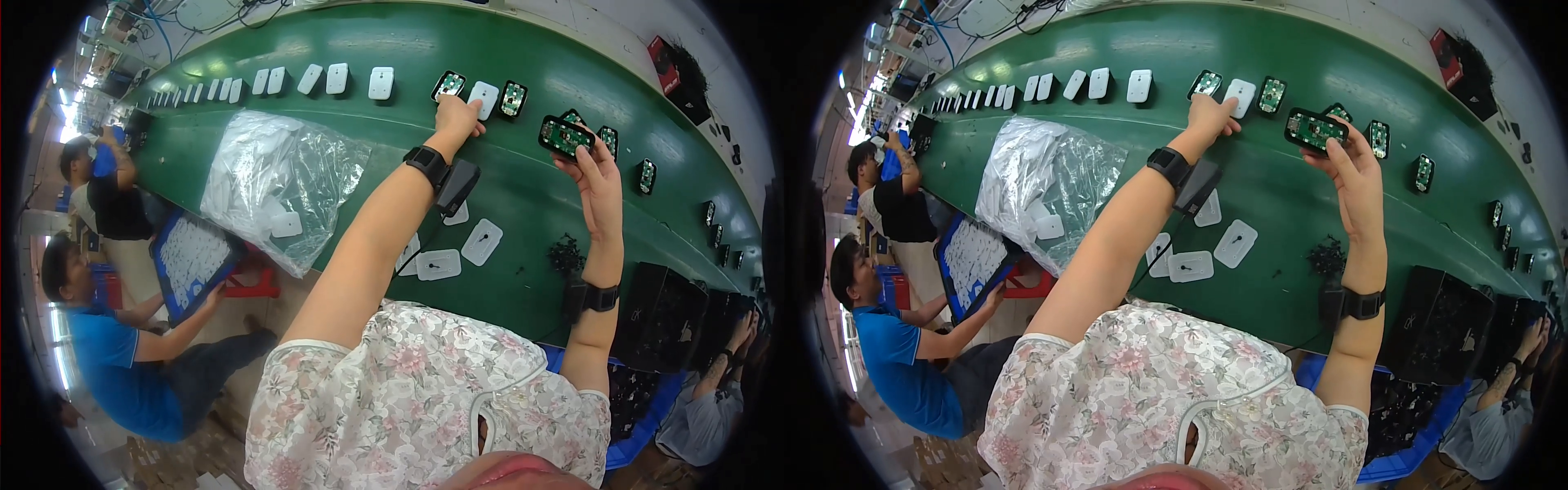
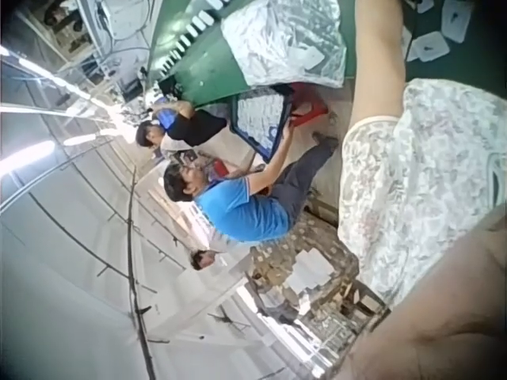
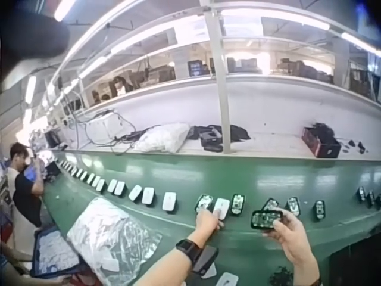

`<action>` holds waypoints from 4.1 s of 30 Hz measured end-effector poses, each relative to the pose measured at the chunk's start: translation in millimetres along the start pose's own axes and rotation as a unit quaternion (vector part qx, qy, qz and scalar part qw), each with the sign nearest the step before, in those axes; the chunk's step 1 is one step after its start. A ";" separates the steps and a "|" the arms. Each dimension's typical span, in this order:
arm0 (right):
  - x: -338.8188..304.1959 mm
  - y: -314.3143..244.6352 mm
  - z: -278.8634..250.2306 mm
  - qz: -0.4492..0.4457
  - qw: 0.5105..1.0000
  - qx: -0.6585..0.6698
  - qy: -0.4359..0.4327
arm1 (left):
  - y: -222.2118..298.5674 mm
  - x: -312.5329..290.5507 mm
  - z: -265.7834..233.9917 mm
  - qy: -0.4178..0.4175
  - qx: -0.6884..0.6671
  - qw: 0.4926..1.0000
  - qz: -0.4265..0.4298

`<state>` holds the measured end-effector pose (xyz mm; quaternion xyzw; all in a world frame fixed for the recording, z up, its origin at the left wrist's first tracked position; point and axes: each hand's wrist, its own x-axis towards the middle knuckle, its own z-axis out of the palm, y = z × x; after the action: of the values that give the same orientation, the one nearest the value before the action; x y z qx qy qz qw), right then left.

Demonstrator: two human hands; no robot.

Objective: The person assembles electronic devices by picking up a white plastic base, inserting a small black component, and pressing a black housing over the assembly. The completed unit is then placed on the green workbench alongside other devices.

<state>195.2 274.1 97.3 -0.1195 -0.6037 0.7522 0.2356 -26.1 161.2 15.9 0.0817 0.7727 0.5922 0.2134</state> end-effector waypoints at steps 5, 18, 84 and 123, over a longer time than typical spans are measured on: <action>-15.3 2.1 -1.1 0.008 1.000 0.011 0.000 | 7.7 -3.5 -16.3 -0.022 0.117 0.992 -0.037; -52.6 47.4 -14.6 -0.077 0.882 -0.465 0.002 | -43.0 -144.0 -80.1 -0.016 0.530 0.797 0.289; 174.0 82.2 132.6 -0.222 0.707 -0.625 -0.245 | -21.4 -95.5 -113.0 0.059 0.078 0.975 0.197; -51.4 1.7 -36.4 -0.141 0.689 -0.709 0.062 | 59.1 -39.7 -0.1 0.089 0.505 0.751 0.417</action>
<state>256.0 279.2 81.5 -0.2108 -0.9508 0.0494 0.2217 1.9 162.9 81.3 0.4384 0.8640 0.1504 -0.1967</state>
